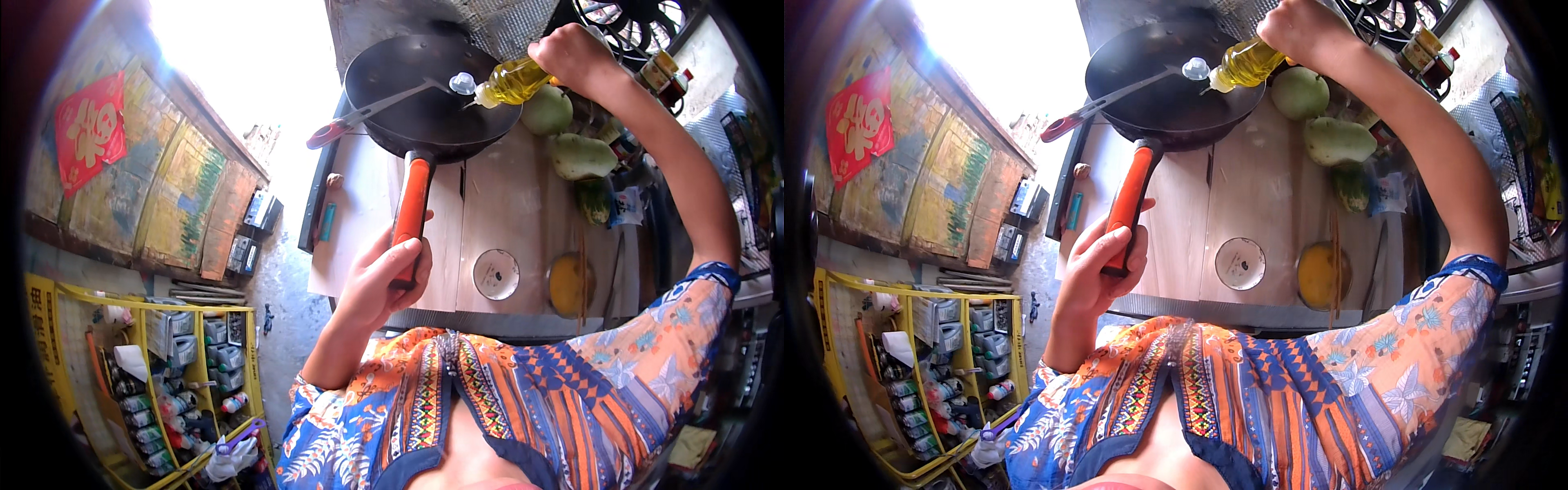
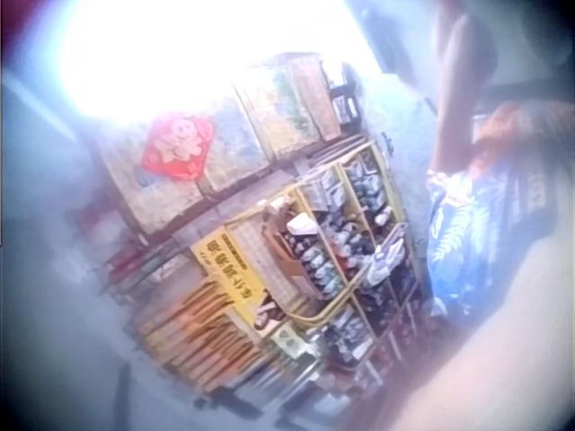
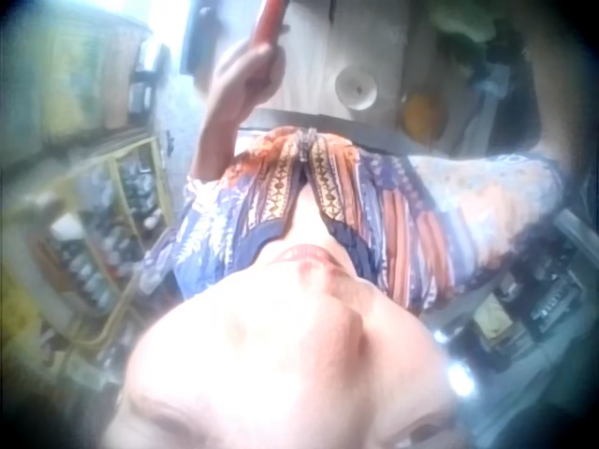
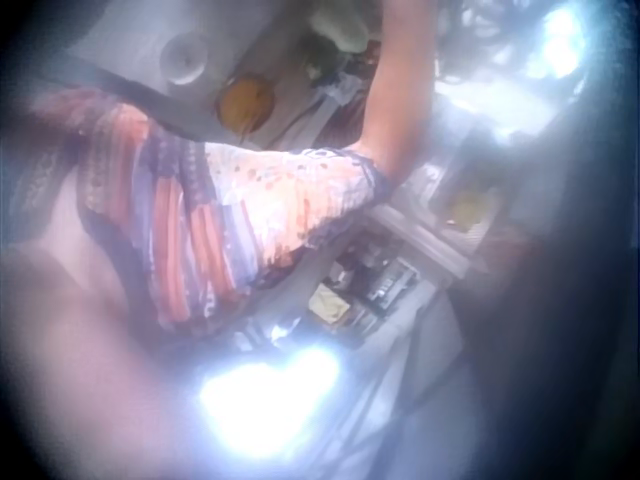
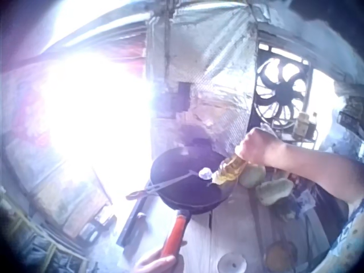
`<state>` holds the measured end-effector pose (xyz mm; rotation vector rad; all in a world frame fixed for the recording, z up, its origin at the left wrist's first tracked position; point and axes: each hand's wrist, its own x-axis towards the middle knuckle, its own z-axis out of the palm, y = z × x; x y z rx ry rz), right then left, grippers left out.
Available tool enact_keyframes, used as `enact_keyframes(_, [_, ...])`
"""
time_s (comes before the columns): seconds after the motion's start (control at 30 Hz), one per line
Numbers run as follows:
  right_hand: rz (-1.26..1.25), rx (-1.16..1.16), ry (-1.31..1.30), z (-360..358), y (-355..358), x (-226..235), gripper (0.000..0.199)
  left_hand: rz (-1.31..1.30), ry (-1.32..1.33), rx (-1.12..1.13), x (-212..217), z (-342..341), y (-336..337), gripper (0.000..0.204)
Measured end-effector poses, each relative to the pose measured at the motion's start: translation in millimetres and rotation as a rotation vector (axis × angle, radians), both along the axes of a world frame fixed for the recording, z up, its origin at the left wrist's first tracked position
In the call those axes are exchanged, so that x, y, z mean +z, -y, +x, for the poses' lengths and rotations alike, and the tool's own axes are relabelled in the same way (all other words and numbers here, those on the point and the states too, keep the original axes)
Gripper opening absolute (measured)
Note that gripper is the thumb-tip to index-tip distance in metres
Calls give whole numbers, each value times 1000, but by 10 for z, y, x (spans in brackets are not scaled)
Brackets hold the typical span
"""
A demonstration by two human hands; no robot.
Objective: The person washes a wok outdoors, then moves indoors to chop green onions and tomatoes. They add oil to the wok on a stove and pour in a beaten egg mixture, stirring it as it cooks.
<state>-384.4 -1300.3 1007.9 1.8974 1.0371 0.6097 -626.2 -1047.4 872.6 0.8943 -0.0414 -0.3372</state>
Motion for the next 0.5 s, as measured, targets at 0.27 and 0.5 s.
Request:
enact_keyframes(0.27, [-2,-12,-18,38,-14,4,25,-19,-8,-4,-15,0,5,47])
enact_keyframes(0.5, [-5,1,29,77,2,44,20,-25,1,-14,-23,7,9,47])
